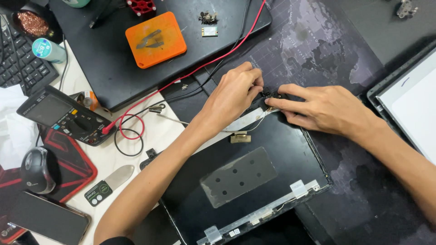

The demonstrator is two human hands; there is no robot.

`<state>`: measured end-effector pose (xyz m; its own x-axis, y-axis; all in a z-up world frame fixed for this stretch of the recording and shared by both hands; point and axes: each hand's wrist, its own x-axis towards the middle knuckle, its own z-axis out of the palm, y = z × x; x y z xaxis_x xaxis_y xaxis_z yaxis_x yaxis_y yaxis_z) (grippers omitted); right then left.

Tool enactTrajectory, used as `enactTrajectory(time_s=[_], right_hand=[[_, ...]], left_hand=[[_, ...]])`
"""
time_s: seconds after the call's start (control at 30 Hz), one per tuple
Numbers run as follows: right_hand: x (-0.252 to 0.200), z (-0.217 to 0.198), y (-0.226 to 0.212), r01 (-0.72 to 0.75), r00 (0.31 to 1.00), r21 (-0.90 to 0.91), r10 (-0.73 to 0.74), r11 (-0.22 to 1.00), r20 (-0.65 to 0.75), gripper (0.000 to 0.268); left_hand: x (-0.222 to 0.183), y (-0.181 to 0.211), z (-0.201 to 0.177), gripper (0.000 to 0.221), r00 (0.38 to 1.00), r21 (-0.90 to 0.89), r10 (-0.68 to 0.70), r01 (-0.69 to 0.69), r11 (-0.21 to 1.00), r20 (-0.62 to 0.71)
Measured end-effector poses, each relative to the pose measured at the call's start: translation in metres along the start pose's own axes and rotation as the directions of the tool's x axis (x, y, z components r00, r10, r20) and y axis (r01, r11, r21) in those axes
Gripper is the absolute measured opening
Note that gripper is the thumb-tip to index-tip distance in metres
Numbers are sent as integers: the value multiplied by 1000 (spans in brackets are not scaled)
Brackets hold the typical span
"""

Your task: Repairing a laptop by manipulating small components and wires using tweezers.

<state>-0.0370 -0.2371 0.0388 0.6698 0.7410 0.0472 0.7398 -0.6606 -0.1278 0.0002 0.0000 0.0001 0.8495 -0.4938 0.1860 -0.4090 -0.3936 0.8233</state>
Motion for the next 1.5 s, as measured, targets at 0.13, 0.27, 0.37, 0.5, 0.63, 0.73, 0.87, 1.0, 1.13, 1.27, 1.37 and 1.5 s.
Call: enactTrajectory(time_s=[0.13, 0.27, 0.37, 0.5, 0.63, 0.73, 0.87, 1.0, 1.13, 1.27, 1.37, 1.5], right_hand=[[2, 1, -1, 31, 999, 4, -31, 1000, -17, 40], [4, -1, -5, -27, 999, 0, 27, 1000, 25, 40], [1, 1, -9, -51, 999, -11, 51, 999, 10, 40], [-4, 3, -15, -123, 992, 31, 122, 992, 19, 42], [-9, 2, -25, -144, 989, 37, 145, 989, -22, 42], [-10, 1, -33, -201, 979, 75, 203, 977, -22, 43], [-1, -6, -37, -289, 956, 115, 292, 950, -9, 45], [-4, -3, -36, -359, 929, 223, 369, 906, -3, 29], [2, 5, -17, -344, 923, 327, 381, 880, -52, 24], [6, 12, -5, -206, 953, 461, 283, 863, -104, 23], [4, 15, -3, -196, 953, 520, 286, 831, -97, 23], [8, 15, -4, -224, 935, 594, 343, 772, -93, 23]], left_hand=[[0, 0, 1, 9, 1000, -9, -3, 3, 1000, -7], [1, -2, 2, 9, 1000, 7, 28, -27, 1000, -14], [0, -1, -3, 8, 999, 21, 35, -35, 999, -17], [-2, 3, -14, 7, 999, 108, -33, 31, 994, 19], [-15, 3, -18, 15, 1000, 194, -28, 30, 981, -14], [-30, 22, -27, 54, 993, 231, 96, -76, 970, -75], [-51, 54, -33, 62, 975, 340, 130, -63, 938, -178], [-78, 55, -5, 32, 982, 375, 148, -93, 922, -119], [-86, 47, 18, 28, 984, 369, 140, -89, 925, -112], [-90, 39, 33, 30, 982, 341, 135, -84, 936, -130], [-90, 35, 39, 29, 974, 359, 163, -98, 928, -156], [-87, 39, 38, 27, 981, 434, 173, -120, 893, -86]])
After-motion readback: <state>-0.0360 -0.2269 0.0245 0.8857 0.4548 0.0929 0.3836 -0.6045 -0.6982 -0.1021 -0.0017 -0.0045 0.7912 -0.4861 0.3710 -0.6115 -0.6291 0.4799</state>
